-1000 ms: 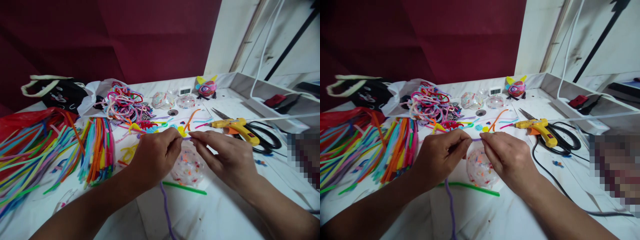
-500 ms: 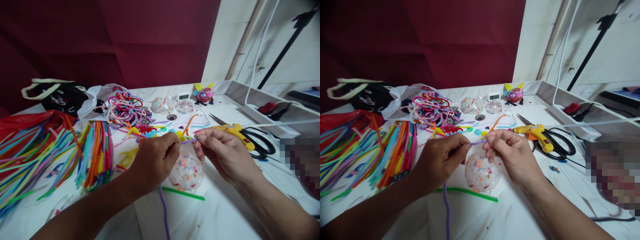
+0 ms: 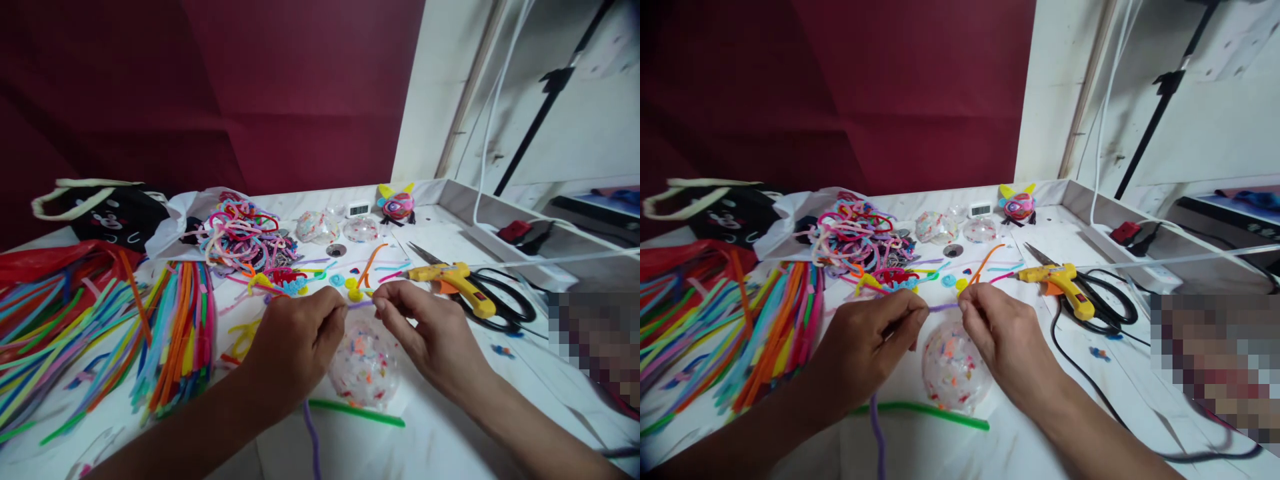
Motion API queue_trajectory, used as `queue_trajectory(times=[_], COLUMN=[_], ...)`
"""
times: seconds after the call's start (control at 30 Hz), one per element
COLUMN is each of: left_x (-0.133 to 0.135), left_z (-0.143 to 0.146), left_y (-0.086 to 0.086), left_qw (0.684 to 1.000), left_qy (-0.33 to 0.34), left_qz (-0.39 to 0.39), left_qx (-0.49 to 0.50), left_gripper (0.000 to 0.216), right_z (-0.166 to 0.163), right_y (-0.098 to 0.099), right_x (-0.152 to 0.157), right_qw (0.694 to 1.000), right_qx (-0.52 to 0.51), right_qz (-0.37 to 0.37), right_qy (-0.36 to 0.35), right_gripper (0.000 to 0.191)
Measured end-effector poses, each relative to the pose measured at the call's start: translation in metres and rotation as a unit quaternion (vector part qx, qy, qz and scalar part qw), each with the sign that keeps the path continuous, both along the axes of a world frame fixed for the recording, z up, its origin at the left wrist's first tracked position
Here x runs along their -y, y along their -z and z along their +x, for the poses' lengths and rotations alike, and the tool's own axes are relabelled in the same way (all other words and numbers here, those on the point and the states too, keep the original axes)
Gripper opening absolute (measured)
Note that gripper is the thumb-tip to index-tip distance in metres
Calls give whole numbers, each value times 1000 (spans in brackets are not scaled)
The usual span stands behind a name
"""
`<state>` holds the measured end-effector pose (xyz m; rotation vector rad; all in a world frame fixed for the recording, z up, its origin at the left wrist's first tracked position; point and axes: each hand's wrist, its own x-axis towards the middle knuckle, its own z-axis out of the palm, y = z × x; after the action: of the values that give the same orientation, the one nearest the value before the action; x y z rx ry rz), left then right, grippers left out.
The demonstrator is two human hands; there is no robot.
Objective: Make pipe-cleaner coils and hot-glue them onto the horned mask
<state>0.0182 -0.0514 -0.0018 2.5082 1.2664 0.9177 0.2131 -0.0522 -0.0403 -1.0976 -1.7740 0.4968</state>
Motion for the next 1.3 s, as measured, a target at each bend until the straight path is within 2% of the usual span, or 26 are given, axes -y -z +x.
queue_trajectory(times=[0.07,0.1,0.17,0.2,0.27,0.33,0.43,0.53,0.6,0.7,0.83,0.9,0.97,1.03,1.1,1.17,1.3], left_x=[1,2,3,3,4,4,3,2,1,0,-5,-8,-10,-11,-11,-11,-9], left_z=[0,1,2,2,3,4,6,6,6,4,3,3,4,5,4,4,4], left_y=[2,3,5,5,6,7,8,9,9,9,8,9,11,14,17,19,22], left_qw=[1000,1000,1000,999,999,998,998,998,998,999,999,999,999,998,998,997,997], left_qy=[3,6,14,16,15,10,10,12,9,3,-2,1,7,12,15,21,25], left_qz=[15,19,26,31,44,54,59,60,52,43,36,35,40,42,48,56,72], left_qx=[-7,-8,-6,-5,-6,-8,-10,-15,-16,-9,16,27,34,34,38,40,14], left_gripper=[20,19,19,19,20,21,24,24,24,24,22,21,20,21,20,17,14], right_z=[0,0,-2,-3,-5,-8,-12,-14,-12,-1,35,59,82,103,120,131,142], right_y=[0,0,-1,-3,-7,-11,-16,-16,-15,-19,-43,-60,-73,-76,-69,-52,-14], right_x=[1,1,-1,-2,-3,-4,-5,-6,-7,-8,-13,-23,-44,-73,-109,-145,-200], right_qw=[998,999,994,980,929,872,811,788,797,837,888,921,960,978,976,966,935], right_qx=[30,7,-91,-154,-276,-370,-464,-499,-480,-442,-399,-336,-248,-143,1,61,184], right_qz=[45,32,-64,-128,-241,-310,-346,-346,-348,-308,-227,-195,-124,-119,-175,-211,-269], right_qy=[32,37,20,0,-46,-75,-87,-99,-112,-96,-35,-9,44,96,129,133,136], right_gripper=[9,11,21,25,31,34,36,33,32,30,25,30,33,25,13,2,11])
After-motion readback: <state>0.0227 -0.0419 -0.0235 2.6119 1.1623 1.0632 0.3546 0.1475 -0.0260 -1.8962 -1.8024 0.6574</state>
